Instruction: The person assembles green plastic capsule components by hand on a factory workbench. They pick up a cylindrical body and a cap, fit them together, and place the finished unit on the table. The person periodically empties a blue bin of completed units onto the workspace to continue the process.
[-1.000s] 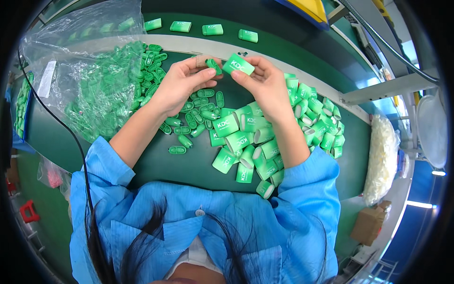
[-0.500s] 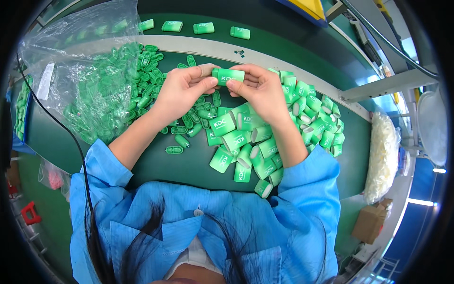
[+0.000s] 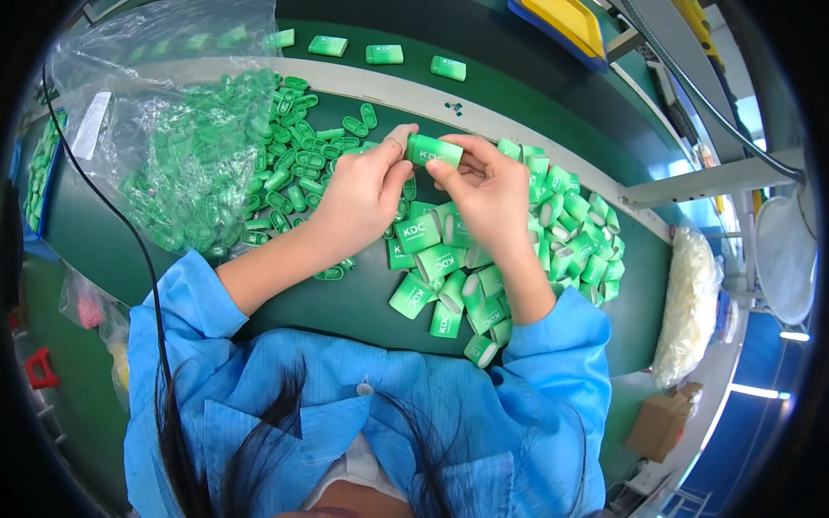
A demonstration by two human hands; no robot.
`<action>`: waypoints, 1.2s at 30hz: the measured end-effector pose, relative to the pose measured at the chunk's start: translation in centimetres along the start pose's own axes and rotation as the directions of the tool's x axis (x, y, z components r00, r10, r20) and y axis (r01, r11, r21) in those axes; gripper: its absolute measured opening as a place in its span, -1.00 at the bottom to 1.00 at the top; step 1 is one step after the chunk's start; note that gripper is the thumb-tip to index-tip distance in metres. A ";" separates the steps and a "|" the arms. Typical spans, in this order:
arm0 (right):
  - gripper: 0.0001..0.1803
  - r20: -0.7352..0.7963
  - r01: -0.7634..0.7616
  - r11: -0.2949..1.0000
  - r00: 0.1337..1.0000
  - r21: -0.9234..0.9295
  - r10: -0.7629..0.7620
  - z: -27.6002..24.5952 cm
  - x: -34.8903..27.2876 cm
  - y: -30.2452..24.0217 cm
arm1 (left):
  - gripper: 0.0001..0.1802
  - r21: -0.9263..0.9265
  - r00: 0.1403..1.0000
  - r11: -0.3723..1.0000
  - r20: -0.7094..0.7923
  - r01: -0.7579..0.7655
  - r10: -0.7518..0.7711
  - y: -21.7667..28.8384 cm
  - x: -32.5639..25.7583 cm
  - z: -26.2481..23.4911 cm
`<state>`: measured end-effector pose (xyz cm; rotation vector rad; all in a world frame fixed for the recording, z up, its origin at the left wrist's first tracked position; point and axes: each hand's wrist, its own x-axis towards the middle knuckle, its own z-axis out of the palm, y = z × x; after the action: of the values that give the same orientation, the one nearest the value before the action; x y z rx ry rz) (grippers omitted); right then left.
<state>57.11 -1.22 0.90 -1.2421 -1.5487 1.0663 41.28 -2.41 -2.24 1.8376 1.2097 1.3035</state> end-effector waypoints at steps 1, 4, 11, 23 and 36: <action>-0.74 -0.043 0.027 0.999 0.999 -0.032 -0.029 0.6 -0.2 0.0 | -0.62 0.010 0.999 1.000 -0.028 -0.015 0.015 -0.2 -0.2 0.3; -0.76 -0.150 0.233 0.912 0.943 -0.337 -0.296 2.5 -0.7 -0.4 | -0.56 -0.043 0.996 0.999 -0.084 0.006 -0.010 0.5 -0.2 0.5; -0.72 -0.028 0.142 0.945 0.987 -0.295 -0.157 0.9 4.1 0.2 | -0.49 -0.054 0.992 0.991 0.015 0.123 -0.122 -0.7 1.7 -1.2; -0.55 -0.254 -0.228 0.796 0.962 -0.561 0.097 -7.3 14.6 5.5 | -0.81 0.551 0.924 0.790 0.379 -0.270 0.051 -1.6 1.4 -2.8; -0.55 0.497 0.361 0.666 0.868 -0.653 0.017 -4.2 -1.7 -2.2 | -0.71 -0.222 0.845 0.865 0.419 0.449 -0.332 -1.4 3.0 -2.6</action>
<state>60.78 -2.79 3.97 -1.3400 -2.6015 0.6203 38.69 0.74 -1.22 1.4208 1.0347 0.8130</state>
